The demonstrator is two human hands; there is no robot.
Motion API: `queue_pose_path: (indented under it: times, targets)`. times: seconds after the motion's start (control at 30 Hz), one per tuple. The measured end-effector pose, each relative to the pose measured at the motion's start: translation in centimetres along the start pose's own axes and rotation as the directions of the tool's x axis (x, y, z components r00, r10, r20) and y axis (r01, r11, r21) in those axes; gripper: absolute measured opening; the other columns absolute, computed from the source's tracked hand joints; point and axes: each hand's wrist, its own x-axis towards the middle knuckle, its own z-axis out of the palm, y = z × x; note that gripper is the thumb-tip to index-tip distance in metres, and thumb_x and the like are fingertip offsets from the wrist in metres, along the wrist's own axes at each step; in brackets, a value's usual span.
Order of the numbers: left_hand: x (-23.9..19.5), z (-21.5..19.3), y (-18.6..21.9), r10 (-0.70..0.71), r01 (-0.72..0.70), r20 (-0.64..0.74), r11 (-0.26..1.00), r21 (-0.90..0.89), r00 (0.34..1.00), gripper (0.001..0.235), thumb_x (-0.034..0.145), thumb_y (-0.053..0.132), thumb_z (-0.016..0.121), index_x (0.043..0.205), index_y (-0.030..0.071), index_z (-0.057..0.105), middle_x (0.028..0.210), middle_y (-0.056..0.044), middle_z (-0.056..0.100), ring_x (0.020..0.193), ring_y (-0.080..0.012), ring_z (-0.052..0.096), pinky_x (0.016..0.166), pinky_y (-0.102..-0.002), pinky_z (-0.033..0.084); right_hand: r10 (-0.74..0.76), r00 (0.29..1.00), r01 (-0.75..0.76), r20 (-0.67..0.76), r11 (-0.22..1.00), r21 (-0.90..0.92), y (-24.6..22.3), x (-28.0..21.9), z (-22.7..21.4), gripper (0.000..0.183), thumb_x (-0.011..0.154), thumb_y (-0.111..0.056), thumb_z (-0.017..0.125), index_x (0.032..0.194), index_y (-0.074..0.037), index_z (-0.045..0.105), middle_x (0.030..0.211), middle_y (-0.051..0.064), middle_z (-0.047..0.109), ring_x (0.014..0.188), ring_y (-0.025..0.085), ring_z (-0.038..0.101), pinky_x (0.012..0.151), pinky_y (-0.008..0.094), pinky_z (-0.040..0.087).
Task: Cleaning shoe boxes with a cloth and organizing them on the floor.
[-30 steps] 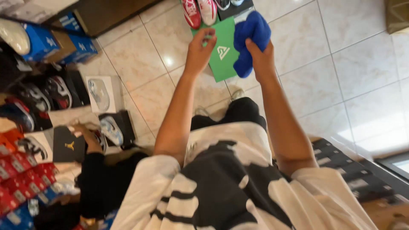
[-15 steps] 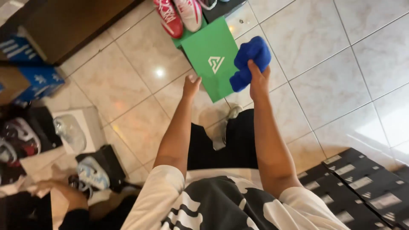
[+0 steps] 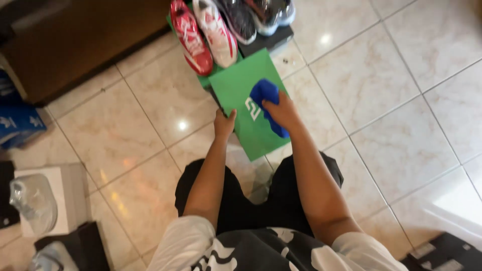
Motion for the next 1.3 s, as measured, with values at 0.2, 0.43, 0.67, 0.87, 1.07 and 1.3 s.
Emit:
queue_pose_path:
  times: [0.2, 0.43, 0.67, 0.87, 1.07, 1.3]
  targets:
    - [-1.7, -4.0, 5.5, -0.115, 0.115, 0.023, 0.993, 0.001, 0.993, 0.098, 0.076, 0.059, 0.080, 0.152, 0.011, 0.039, 0.129, -0.024, 0.068, 0.121, -0.0395, 0.066, 0.103, -0.053, 0.055, -0.041, 0.996, 0.057, 0.085, 0.978, -0.201, 0.7, -2.1, 0.2, 0.064, 0.080, -0.046, 0.073, 0.134, -0.013, 0.065, 0.123, 0.019, 0.071, 0.123, 0.041, 0.063, 0.106, 0.055, 0.048]
    - [-6.9, -6.7, 14.5, 0.119, -0.124, -0.044, 0.983, -0.139, 0.992, 0.080, 0.094, 0.050, 0.069, 0.156, 0.017, 0.032, 0.119, -0.023, 0.073, 0.119, -0.0424, 0.067, 0.100, -0.055, 0.054, 0.035, 0.998, -0.039, -0.051, 0.995, -0.089, -1.3, -7.1, -4.0, 0.056, 0.082, -0.041, 0.070, 0.130, -0.014, 0.067, 0.118, 0.023, 0.071, 0.120, 0.044, 0.063, 0.102, 0.057, 0.049]
    - [-5.1, -2.9, 19.9, 0.551, -0.470, 0.046, 0.750, -0.464, 0.833, 0.074, 0.104, 0.026, 0.060, 0.163, 0.014, 0.018, 0.084, -0.004, 0.072, 0.067, -0.0102, 0.062, 0.059, -0.023, 0.050, -0.031, 0.916, 0.130, -0.400, 0.966, 0.223, 1.3, -9.5, -8.5, 0.045, 0.085, -0.017, 0.066, 0.127, -0.004, 0.064, 0.096, 0.010, 0.073, 0.076, 0.019, 0.069, 0.069, 0.030, 0.058]
    - [-4.5, 2.4, 23.7, 0.760, -0.680, 0.007, 0.585, -0.442, 0.650, 0.081, 0.108, 0.042, 0.057, 0.165, 0.020, 0.004, 0.080, 0.003, 0.066, 0.067, -0.0054, 0.058, 0.059, -0.019, 0.045, -0.227, 0.687, 0.483, -0.690, 0.852, 0.201, -2.3, -17.0, -11.4, 0.025, 0.093, -0.008, 0.063, 0.116, 0.002, 0.062, 0.099, 0.009, 0.067, 0.084, 0.017, 0.061, 0.079, 0.030, 0.054]
    - [-3.4, 5.9, 26.8, 0.859, -0.853, -0.115, 0.462, -0.244, 0.498, 0.055, 0.108, 0.058, 0.052, 0.154, 0.033, 0.035, 0.109, 0.004, 0.073, 0.086, -0.0065, 0.074, 0.074, -0.021, 0.059, -0.150, 0.951, 0.296, -0.270, 0.691, 0.660, -2.3, -17.8, -11.3, 0.035, 0.087, -0.011, 0.059, 0.119, 0.003, 0.063, 0.101, 0.009, 0.070, 0.082, 0.016, 0.065, 0.075, 0.026, 0.057]
    - [-1.9, 6.4, 27.9, 0.913, -0.912, -0.003, 0.407, 0.047, 0.407, 0.051, 0.110, 0.056, 0.044, 0.152, 0.027, 0.041, 0.135, 0.001, 0.070, 0.118, -0.0192, 0.074, 0.091, -0.032, 0.062, -0.054, 0.892, 0.204, -0.449, 0.934, 0.293, 0.8, -12.7, -10.1, 0.083, 0.089, -0.019, 0.064, 0.159, -0.003, 0.023, 0.148, 0.027, 0.051, 0.124, 0.033, 0.059, 0.100, 0.033, 0.049]
